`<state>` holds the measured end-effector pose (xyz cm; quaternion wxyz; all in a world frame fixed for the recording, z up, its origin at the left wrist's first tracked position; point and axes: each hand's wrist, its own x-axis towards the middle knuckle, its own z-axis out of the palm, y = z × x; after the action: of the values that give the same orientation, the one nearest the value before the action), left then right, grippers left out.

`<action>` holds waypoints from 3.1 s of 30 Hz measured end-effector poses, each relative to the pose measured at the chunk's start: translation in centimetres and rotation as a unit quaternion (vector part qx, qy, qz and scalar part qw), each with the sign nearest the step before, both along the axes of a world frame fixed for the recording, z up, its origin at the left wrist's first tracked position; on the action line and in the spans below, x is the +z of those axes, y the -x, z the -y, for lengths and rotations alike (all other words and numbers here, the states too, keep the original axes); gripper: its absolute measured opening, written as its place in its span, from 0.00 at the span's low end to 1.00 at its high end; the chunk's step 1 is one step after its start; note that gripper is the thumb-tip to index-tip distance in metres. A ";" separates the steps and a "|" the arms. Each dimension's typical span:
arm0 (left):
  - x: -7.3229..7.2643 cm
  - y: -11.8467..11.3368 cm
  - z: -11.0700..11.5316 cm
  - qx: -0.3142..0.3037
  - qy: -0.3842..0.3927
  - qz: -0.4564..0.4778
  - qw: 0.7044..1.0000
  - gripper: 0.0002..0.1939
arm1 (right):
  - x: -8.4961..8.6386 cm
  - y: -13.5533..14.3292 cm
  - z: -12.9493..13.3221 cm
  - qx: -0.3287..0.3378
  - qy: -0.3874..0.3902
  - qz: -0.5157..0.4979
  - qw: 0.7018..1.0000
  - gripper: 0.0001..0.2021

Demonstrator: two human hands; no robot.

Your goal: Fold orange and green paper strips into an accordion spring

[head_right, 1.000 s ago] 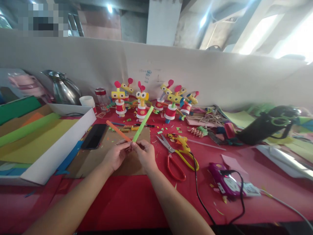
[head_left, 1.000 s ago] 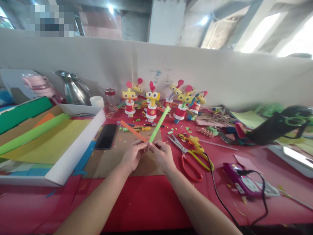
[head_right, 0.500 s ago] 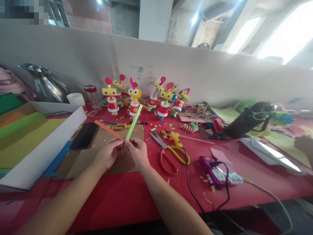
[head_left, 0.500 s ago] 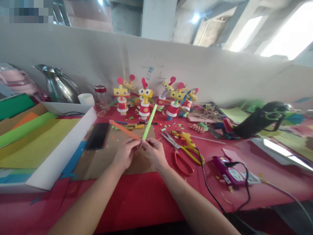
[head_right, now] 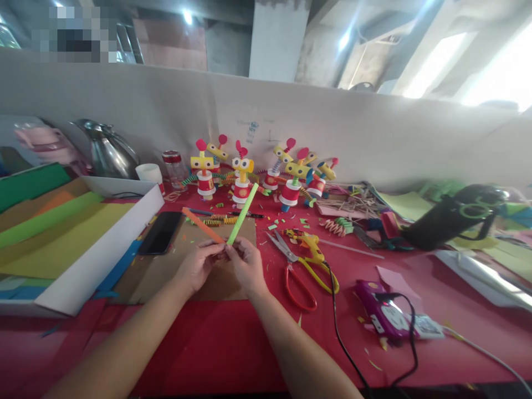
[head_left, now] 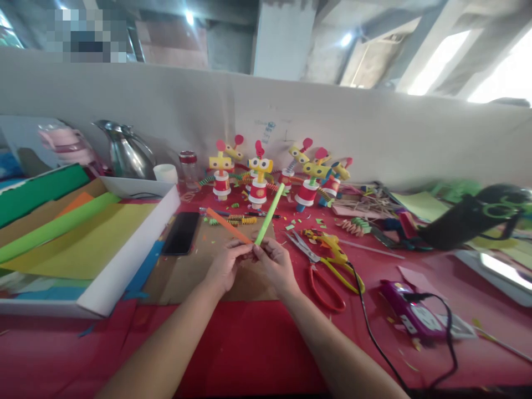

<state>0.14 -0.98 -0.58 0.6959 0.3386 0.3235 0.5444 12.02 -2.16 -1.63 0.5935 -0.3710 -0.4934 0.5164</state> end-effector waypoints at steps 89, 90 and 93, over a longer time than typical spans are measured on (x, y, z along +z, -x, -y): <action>-0.5 0.2 -0.2 0.058 -0.025 -0.087 0.994 0.13 | -0.4 0.3 0.8 -0.070 -0.017 0.043 0.996 0.09; -0.5 0.2 -0.2 0.058 -0.024 -0.087 0.994 0.14 | -0.4 0.3 0.8 -0.072 -0.018 0.043 0.996 0.08; -0.3 0.1 -0.1 0.053 -0.022 -0.087 0.995 0.15 | -0.3 0.4 0.8 -0.079 -0.016 0.039 0.996 0.09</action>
<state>0.00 -0.85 -0.91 0.6277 0.3821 0.3885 0.5560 11.65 -2.92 -1.88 0.6186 -0.4194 -0.4934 0.4451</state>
